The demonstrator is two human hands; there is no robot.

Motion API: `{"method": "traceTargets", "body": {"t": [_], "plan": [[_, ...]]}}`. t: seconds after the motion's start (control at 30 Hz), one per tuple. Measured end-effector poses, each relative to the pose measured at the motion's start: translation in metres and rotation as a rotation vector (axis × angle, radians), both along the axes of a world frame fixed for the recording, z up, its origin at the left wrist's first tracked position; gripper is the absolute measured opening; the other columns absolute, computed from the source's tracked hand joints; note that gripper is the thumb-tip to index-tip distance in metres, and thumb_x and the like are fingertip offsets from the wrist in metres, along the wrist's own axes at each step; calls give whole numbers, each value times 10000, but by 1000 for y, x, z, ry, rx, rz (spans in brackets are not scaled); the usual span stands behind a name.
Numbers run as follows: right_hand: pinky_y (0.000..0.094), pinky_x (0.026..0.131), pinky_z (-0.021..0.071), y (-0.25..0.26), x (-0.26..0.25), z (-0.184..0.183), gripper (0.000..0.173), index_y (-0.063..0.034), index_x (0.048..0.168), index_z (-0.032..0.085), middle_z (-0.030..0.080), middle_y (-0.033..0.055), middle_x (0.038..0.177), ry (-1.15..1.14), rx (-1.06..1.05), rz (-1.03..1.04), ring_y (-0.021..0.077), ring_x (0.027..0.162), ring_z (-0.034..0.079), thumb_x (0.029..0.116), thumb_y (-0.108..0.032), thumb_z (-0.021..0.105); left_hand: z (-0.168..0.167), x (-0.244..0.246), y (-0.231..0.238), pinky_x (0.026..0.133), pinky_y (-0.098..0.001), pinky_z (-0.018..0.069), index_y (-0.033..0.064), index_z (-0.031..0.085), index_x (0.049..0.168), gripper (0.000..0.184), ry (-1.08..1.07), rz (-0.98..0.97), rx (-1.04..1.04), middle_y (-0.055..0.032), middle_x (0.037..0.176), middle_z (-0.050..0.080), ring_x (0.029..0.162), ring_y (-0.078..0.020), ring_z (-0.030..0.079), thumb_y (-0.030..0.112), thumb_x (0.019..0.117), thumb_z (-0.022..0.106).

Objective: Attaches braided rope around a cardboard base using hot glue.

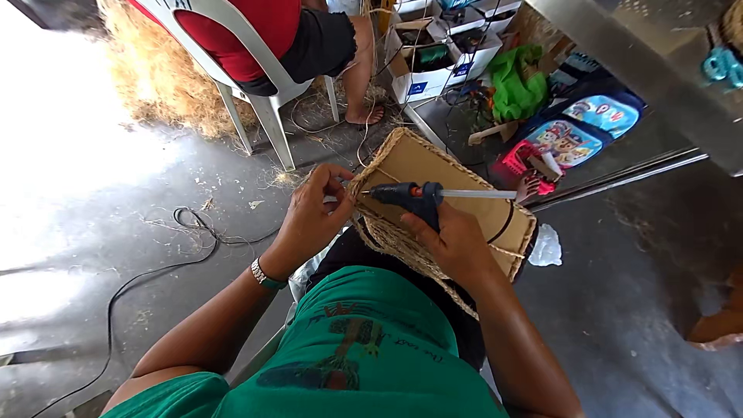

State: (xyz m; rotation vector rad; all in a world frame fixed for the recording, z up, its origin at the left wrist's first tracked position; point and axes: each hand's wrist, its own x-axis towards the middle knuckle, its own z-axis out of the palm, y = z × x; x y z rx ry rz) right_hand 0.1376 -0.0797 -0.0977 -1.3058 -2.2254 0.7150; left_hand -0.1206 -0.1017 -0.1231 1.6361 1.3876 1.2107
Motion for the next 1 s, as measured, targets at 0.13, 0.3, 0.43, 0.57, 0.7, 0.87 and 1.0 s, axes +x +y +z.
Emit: {"method": "traceTargets", "body": {"t": [0.13,0.3,0.43,0.57,0.7,0.87,1.0], "plan": [[314,555,538,1,-3,-1,451,-103,1117,625,609,-2,725,7,16,-8,102,606,611,1039,-535,521,-1,-1,0,729,-279,612,55,558,1288,323,-2,-7,8,-51,962,660,847,-117,689,129,985,638],[328,557,545,-2,-4,-1,460,-86,1116,624,607,9,719,8,12,21,114,604,613,1042,-527,520,-1,-1,0,730,-286,610,54,556,1284,318,5,-12,3,-49,960,665,846,-118,688,132,985,631],[345,571,561,-1,-1,-1,471,-75,1114,629,623,16,736,6,17,4,124,619,630,1046,-526,513,-2,-1,-1,758,-292,615,54,552,1283,315,1,-13,2,-52,971,669,871,-120,695,127,987,634],[330,565,561,1,-3,-4,463,-78,1110,628,624,18,737,26,26,-23,114,615,630,1044,-524,521,-2,0,-1,754,-289,615,55,552,1279,314,-11,-11,8,-49,972,666,872,-120,694,123,984,637],[339,586,567,3,-10,-4,435,-83,1137,626,639,28,771,30,34,-25,127,641,641,1045,-499,538,-3,-1,-1,738,-282,613,55,551,1274,311,-10,-15,15,-44,954,666,846,-115,691,121,984,639],[321,581,545,1,-11,-4,448,-75,1126,631,618,23,763,25,44,-3,119,639,615,1043,-505,536,-3,-2,-1,734,-277,609,57,550,1279,319,-5,-10,18,-44,952,663,848,-115,688,118,980,643],[338,566,537,2,-9,-4,454,-72,1123,626,611,30,750,12,49,-33,132,623,608,1044,-510,532,-3,-1,-1,725,-275,607,59,546,1280,319,-22,-12,10,-41,954,660,850,-116,683,114,981,641]]}}
